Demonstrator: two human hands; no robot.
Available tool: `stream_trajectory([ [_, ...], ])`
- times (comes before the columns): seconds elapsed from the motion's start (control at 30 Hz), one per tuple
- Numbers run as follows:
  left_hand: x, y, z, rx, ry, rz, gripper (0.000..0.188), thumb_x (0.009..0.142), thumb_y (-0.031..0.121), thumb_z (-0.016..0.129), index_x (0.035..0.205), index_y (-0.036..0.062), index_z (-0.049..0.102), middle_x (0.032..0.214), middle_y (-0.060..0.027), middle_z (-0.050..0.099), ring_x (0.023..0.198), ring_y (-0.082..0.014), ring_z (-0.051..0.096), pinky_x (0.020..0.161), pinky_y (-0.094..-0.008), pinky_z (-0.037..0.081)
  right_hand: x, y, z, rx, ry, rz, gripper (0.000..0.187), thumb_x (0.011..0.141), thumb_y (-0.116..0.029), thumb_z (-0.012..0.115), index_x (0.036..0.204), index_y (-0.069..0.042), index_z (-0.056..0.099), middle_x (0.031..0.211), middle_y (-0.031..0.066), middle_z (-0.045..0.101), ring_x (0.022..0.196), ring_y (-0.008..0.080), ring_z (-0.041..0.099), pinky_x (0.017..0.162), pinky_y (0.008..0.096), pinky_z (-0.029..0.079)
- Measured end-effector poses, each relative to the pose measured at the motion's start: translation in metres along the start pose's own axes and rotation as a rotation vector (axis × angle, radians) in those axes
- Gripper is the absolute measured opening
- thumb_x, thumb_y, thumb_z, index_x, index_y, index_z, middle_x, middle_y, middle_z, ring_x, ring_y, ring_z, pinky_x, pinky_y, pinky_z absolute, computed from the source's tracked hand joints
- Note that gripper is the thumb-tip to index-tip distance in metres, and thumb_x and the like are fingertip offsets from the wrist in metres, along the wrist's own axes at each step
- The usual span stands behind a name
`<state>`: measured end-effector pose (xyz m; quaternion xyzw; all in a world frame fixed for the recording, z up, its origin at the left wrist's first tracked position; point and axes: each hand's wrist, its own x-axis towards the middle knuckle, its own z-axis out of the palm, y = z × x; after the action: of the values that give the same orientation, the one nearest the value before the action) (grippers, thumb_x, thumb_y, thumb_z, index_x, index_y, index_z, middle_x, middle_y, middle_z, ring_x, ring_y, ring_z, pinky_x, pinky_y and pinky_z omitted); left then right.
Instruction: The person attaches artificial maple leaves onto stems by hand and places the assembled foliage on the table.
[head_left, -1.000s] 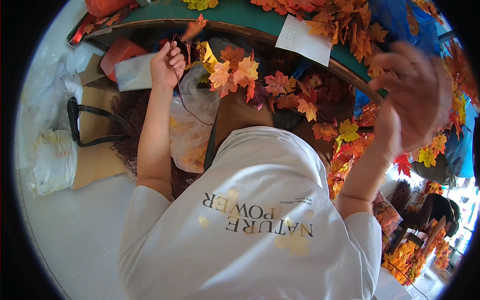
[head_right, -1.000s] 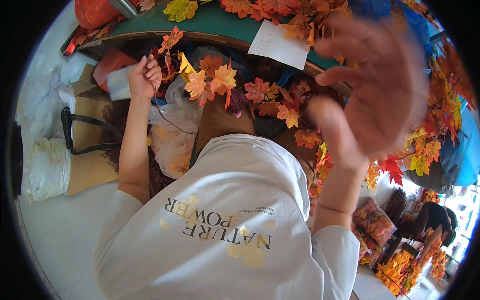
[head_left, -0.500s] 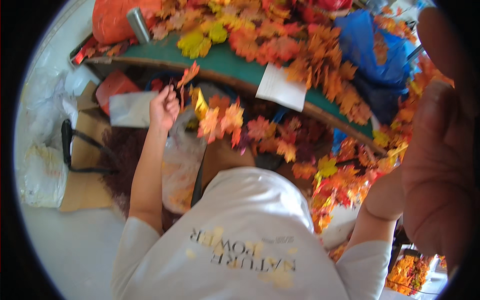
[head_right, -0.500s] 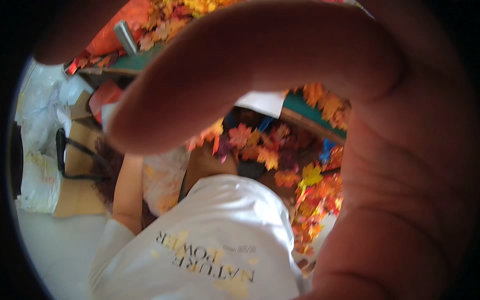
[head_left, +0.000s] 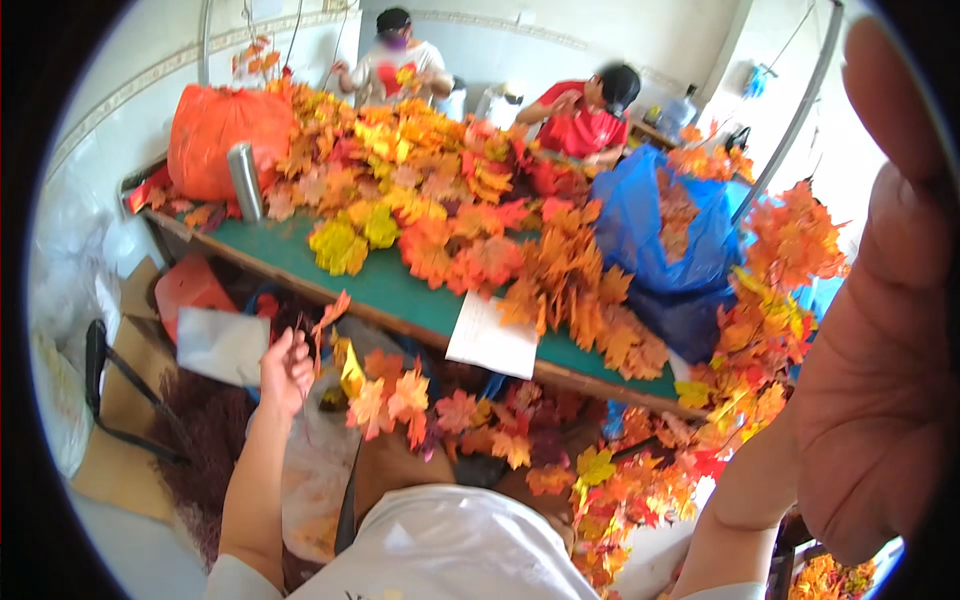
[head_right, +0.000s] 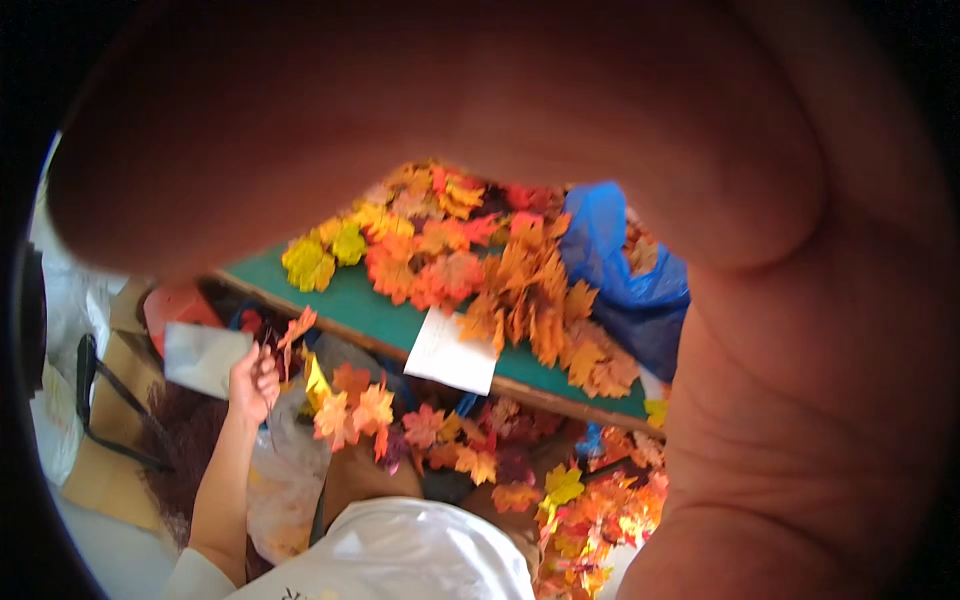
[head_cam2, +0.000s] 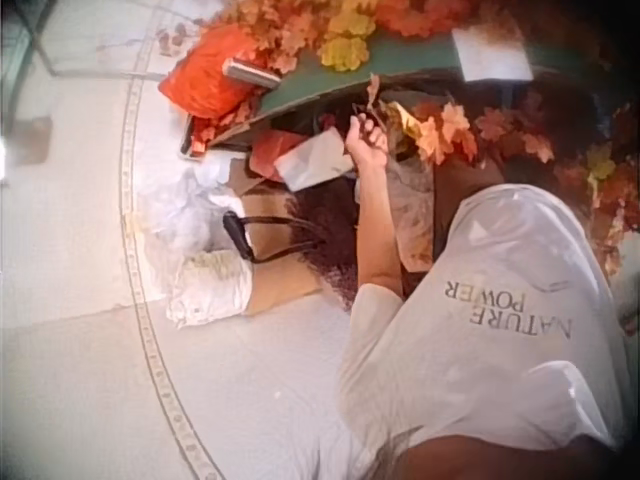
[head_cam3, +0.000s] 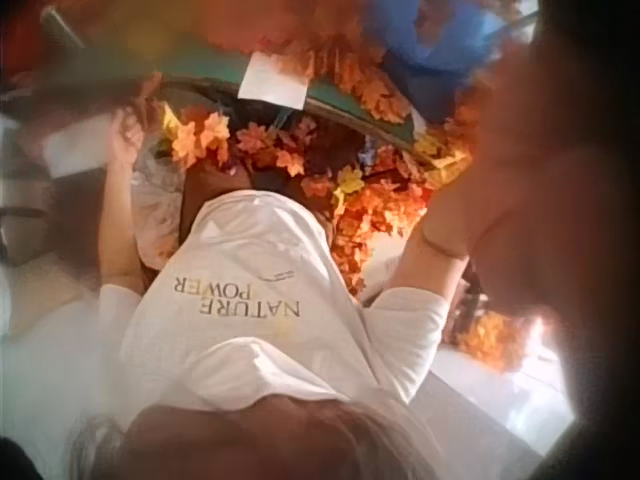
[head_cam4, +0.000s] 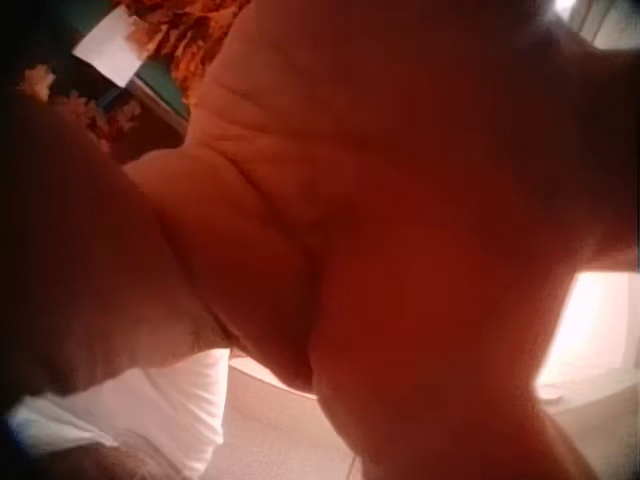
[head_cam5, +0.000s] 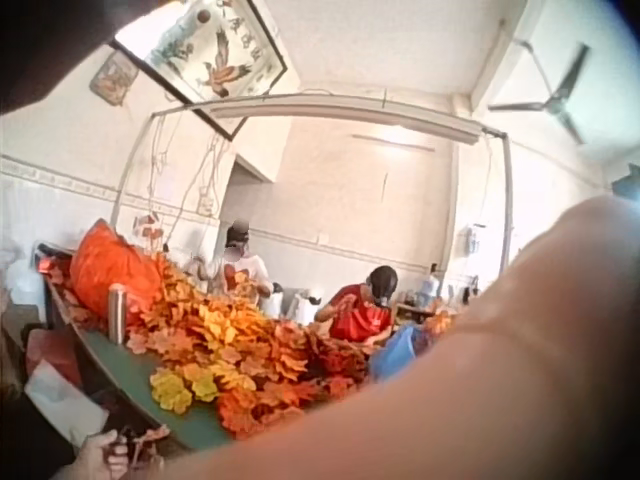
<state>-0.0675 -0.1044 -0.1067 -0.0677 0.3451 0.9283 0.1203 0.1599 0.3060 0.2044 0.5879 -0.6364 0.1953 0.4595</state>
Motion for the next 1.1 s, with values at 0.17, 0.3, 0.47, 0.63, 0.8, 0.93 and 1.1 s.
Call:
stream_trajectory([
  [0.17,0.001,0.001,-0.005,0.029,0.023,-0.004,0.021,0.09,0.033,0.056,0.087,0.0124,0.056,0.062,0.0055,0.045,0.041,-0.0043,0.038,0.036,-0.0192,0.027,0.004,0.008,0.049,0.063,0.025,0.219,0.04,0.087,-0.017,0.058,0.116,0.006,0.044,0.122,0.0291,0.045,0.082,0.0378,0.061,0.058,0.033,0.055],
  [0.3,0.012,0.001,-0.005,0.105,-0.049,0.013,0.025,0.091,0.037,0.053,0.088,0.013,0.056,0.062,0.0066,0.047,0.04,-0.0043,0.038,0.035,-0.0195,0.028,-0.013,0.026,0.06,0.12,0.079,0.438,0.038,0.087,-0.017,0.057,0.114,0.006,0.046,0.121,0.0284,0.046,0.081,0.0367,0.061,0.058,0.0327,0.054],
  [0.47,0.016,0.007,-0.019,0.091,-0.039,0.094,0.026,0.092,0.033,0.054,0.086,0.0081,0.058,0.06,0.0045,0.047,0.041,-0.0044,0.038,0.038,-0.0195,0.028,-0.028,0.001,0.099,0.21,0.115,0.638,0.035,0.088,-0.017,0.057,0.112,0.007,0.047,0.119,0.0275,0.048,0.079,0.0353,0.062,0.057,0.0322,0.054],
  [0.63,0.006,0.005,-0.011,0.167,0.097,0.166,0.023,0.092,0.03,0.054,0.087,0.0076,0.056,0.057,0.0055,0.042,0.041,-0.0051,0.033,0.038,-0.0208,0.025,-0.156,-0.005,0.157,0.647,0.001,1.384,0.016,0.09,-0.002,0.053,0.104,0.003,0.058,0.088,0.0067,0.062,0.078,0.0107,0.059,0.067,0.0242,0.05],
  [0.8,0.002,0.013,-0.021,0.235,0.116,0.232,0.022,0.091,0.028,0.054,0.086,0.0071,0.057,0.057,0.0058,0.041,0.041,-0.0052,0.031,0.039,-0.0214,0.022,-0.308,-0.036,0.221,0.444,-0.915,1.441,0.037,0.086,-0.007,0.05,0.122,0.002,0.049,0.091,0.0192,0.064,0.081,0.0283,0.064,0.072,0.033,0.05],
  [0.93,0.009,0.014,-0.025,0.299,0.169,0.28,0.023,0.091,0.029,0.054,0.084,0.0064,0.057,0.057,0.0058,0.04,0.041,-0.0057,0.031,0.039,-0.0218,0.022,-0.368,-0.074,0.264,0.832,-0.834,1.78,0.042,0.085,-0.008,0.05,0.124,0.007,0.046,0.097,0.0191,0.064,0.085,0.029,0.063,0.075,0.0326,0.05],
  [1.1,0.013,0.01,-0.024,0.348,0.248,0.404,0.023,0.091,0.028,0.055,0.084,0.0061,0.057,0.057,0.0048,0.039,0.042,-0.0066,0.032,0.039,-0.0223,0.023,-0.41,-0.088,0.304,0.556,-0.935,1.804,0.051,0.085,-0.01,0.052,0.13,0.009,0.038,0.101,0.0163,0.064,0.087,0.018,0.062,0.072,0.0275,0.05],
])
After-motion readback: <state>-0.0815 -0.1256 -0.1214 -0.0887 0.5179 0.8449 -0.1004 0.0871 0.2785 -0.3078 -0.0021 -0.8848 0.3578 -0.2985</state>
